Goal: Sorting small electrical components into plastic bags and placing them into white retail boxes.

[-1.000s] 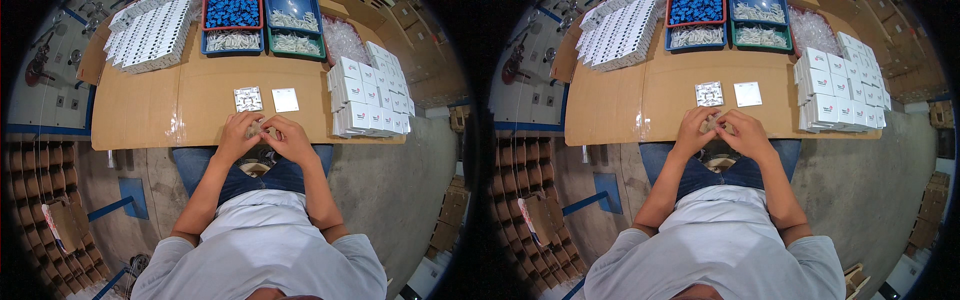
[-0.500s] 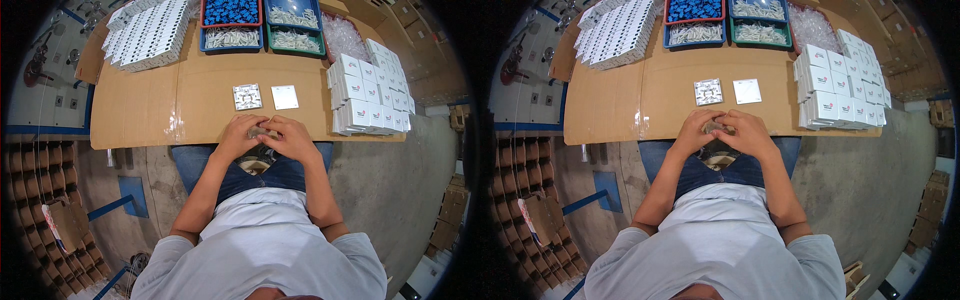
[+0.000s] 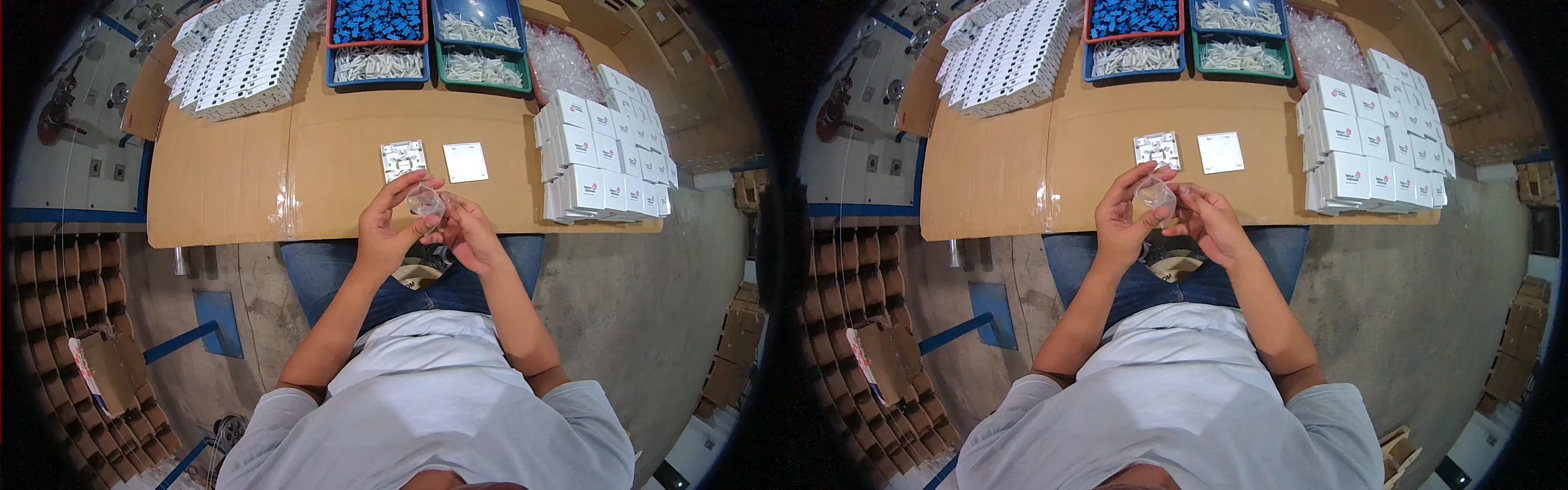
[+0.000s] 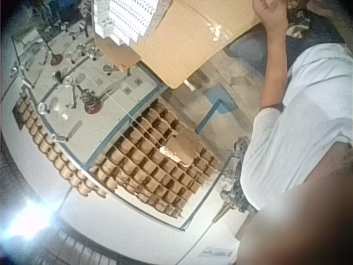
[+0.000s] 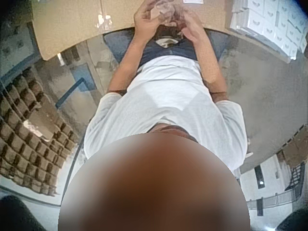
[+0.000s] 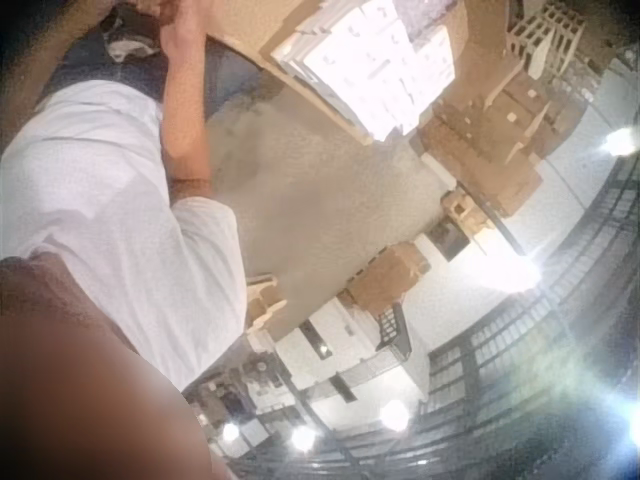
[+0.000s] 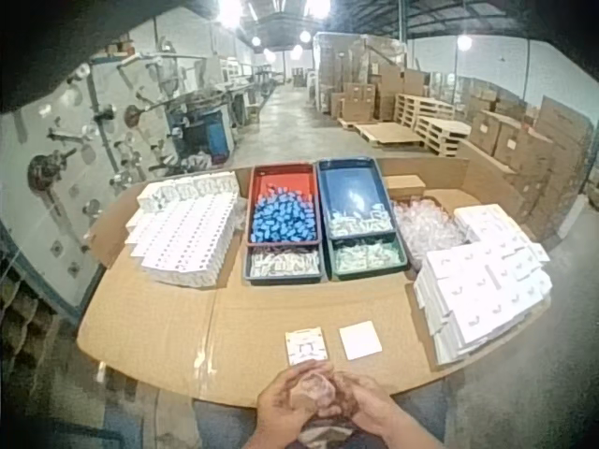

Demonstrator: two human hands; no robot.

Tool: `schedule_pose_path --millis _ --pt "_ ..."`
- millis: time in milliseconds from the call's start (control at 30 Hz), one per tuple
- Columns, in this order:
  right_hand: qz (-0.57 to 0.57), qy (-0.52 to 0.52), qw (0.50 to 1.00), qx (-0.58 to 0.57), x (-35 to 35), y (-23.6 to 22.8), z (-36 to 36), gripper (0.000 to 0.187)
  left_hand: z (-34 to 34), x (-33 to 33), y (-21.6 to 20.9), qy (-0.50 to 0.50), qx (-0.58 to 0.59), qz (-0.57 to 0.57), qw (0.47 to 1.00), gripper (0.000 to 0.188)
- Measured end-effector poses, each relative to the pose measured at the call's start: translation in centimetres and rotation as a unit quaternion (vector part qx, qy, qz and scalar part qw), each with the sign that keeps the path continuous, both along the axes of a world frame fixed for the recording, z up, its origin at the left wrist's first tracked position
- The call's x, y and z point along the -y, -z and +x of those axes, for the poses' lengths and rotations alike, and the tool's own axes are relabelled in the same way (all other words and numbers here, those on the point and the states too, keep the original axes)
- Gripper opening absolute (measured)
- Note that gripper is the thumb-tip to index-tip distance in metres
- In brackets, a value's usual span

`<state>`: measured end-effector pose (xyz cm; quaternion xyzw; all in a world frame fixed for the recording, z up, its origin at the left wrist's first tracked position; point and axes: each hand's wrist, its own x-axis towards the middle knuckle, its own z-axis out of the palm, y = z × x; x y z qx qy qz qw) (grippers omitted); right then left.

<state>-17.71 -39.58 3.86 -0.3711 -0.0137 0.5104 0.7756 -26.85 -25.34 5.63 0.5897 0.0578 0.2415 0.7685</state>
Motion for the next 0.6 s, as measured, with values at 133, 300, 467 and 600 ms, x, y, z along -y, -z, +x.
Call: schedule_pose_path --millis 133,300,467,600 --pt "0.052 0.012 0.998 -0.03 -0.4 1.3 0.0 0.025 -0.3 0.1 0.4 0.014 -0.016 0.042 0.999 0.056" --pt "-0.033 0.075 0.992 0.098 -1.1 1.4 0.1 0.022 -0.6 0.3 1.1 0.016 -0.005 0.097 0.995 0.052" --pt "-0.029 0.08 0.995 0.042 -1.8 -1.5 0.0 0.027 -0.4 0.7 1.1 0.0 0.002 0.092 0.996 0.052" --pt "0.011 -0.01 0.999 -0.046 -0.8 -1.6 -0.8 0.031 -0.1 0.9 0.0 -0.049 0.036 -0.01 0.998 0.058"
